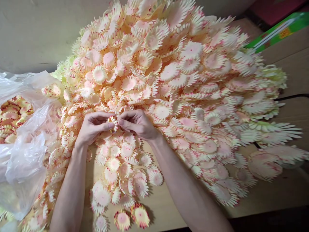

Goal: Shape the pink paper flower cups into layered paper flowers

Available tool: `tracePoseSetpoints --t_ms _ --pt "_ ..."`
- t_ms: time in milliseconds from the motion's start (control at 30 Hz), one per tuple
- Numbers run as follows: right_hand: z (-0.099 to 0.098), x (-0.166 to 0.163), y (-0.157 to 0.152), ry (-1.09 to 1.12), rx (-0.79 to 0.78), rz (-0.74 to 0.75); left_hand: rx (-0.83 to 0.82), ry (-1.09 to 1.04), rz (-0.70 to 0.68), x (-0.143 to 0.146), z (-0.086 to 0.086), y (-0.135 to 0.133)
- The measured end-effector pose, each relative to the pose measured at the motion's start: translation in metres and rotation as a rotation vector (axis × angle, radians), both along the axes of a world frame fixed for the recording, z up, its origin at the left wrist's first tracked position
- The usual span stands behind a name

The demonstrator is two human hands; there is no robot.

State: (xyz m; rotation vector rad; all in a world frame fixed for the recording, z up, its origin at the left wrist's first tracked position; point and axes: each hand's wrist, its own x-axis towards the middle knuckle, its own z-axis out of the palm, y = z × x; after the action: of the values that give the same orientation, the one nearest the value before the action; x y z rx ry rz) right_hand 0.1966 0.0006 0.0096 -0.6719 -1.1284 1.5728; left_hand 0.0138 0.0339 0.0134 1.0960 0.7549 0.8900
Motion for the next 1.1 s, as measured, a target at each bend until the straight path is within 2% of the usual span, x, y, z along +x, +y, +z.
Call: tracePoseSetpoints --t_ms 667,900,1100 --pt "-0.0009 -0.0001 0.0016 -0.036 -0.037 -0.025 0.007 0.016 -0.03 -0.0011 -0.0007 -0.0001" --pt "-0.0061 -0.0003 0.0032 0.025 -0.161 -0.143 -0.021 -0.024 0.003 -0.0044 0.0015 -0.0016" --pt "-0.0035 0.0004 0.0031 0.032 -0.186 -0.208 -0.01 0.004 0.007 0.0009 0.0062 -0.0039"
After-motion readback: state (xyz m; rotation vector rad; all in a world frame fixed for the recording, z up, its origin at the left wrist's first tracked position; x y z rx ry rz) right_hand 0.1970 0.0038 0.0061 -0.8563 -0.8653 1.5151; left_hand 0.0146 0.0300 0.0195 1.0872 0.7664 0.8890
